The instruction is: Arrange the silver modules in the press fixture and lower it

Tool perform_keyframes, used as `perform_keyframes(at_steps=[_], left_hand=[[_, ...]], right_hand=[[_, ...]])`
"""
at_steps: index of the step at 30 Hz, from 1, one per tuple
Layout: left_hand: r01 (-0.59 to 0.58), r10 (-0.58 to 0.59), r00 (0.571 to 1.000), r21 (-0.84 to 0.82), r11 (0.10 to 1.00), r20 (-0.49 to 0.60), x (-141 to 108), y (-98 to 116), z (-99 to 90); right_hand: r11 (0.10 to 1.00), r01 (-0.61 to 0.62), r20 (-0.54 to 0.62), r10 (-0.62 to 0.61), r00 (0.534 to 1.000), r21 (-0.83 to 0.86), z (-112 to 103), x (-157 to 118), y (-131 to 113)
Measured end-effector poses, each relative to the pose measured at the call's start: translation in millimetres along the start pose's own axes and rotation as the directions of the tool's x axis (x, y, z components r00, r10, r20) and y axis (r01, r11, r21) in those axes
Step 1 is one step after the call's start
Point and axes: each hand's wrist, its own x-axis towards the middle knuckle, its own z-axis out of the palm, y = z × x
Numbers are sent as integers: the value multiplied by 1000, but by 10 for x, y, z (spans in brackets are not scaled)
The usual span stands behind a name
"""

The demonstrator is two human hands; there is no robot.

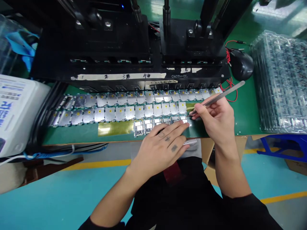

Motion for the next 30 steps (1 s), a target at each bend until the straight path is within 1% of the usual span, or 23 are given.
perform_keyframes(at_steps=[3, 9, 18, 24, 30], left_hand=[[4, -4, 1000, -4, 1000, -5, 14, 3, -1], [-2, 2, 1000, 9, 1000, -13, 13, 7, -3], [15, -15, 1000, 8, 1000, -7, 3, 12, 15], [14, -14, 1000, 13, 1000, -1, 4, 12, 5], [15, -14, 1000, 12, 1000, -11, -2, 14, 8]], right_hand=[[999, 25, 9, -25, 1000, -29, -9, -26, -1], [983, 124, 31, -121, 992, -136, -51, -110, 16], [971, 196, 62, -189, 980, -139, -52, -138, 8], [970, 172, 42, -167, 985, -170, -59, -144, 3], [972, 165, 41, -161, 986, -167, -65, -155, 11]])
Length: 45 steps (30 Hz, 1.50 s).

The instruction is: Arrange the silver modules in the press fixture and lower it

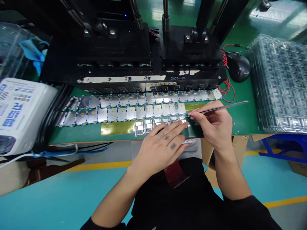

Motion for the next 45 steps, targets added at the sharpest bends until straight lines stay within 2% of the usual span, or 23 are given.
perform_keyframes(at_steps=[6, 9, 11, 13, 15, 17, 18, 20, 22, 24, 27, 28, 30, 32, 34, 37, 40, 42, 45], left_hand=[[2, -2, 1000, -27, 1000, 1, -4, -22, 6], [-10, 8, 1000, -103, 995, -23, -39, -60, -22], [-17, -1, 996, -199, 980, -89, -84, -77, -47], [-9, -56, 976, -300, 954, -210, -126, -69, -61], [1, -143, 930, -388, 922, -339, -138, -24, -54], [-1, -229, 880, -483, 876, -417, -110, 48, -28], [-5, -264, 867, -538, 843, -422, -84, 87, -11], [-2, -293, 884, -630, 776, -364, -38, 152, 17], [20, -278, 917, -664, 747, -286, -33, 183, 23], [45, -272, 929, -654, 755, -249, -95, 174, 1], [71, -312, 908, -629, 774, -281, -286, 109, -65], [80, -324, 899, -618, 782, -294, -360, 82, -89], [109, -350, 885, -595, 796, -306, -502, 32, -134], [147, -374, 877, -570, 808, -303, -631, -6, -171], [183, -396, 868, -549, 815, -299, -746, -34, -203], [211, -419, 847, -516, 830, -327, -889, -76, -244], [225, -399, 836, -427, 876, -377, -957, -145, -285], [242, -341, 862, -286, 927, -375, -937, -213, -314], [263, -252, 925, 2, 965, -286, -821, -337, -360]], right_hand=[[999, -15, -22, 16, 1000, 33, 31, 20, 18], [975, 162, -156, -137, 978, 155, 26, -2, -33], [932, 276, -219, -227, 949, 233, 11, -88, -90], [906, 265, -173, -218, 961, 329, 2, -242, -139], [902, 174, -23, -180, 983, 395, 3, -434, -164], [938, 103, 129, -153, 980, 330, -21, -604, -172], [962, 94, 178, -143, 974, 256, -60, -661, -179], [992, 104, 209, -116, 971, 69, -223, -684, -215], [982, 98, 183, -68, 981, -160, -504, -562, -292], [889, 33, 93, 10, 996, -456, -846, -302, -386], [604, -58, -74, -2, 997, -795, -1261, 251, -450], [506, -79, -81, 18, 997, -859, -1338, 445, -429], [378, -72, -32, 111, 993, -923, -1392, 799, -329], [349, -63, 17, 223, 975, -935, -1366, 1069, -197], [372, -88, 29, 298, 954, -924, -1343, 1233, -95], [357, -176, -56, 324, 944, -917, -1437, 1280, -50], [225, -298, -243, 243, 939, -928, -1667, 1140, -37], [116, -323, -304, 154, 940, -939, -1839, 997, 42], [-36, -345, -347, 115, 931, -938, -2114, 834, 311]])
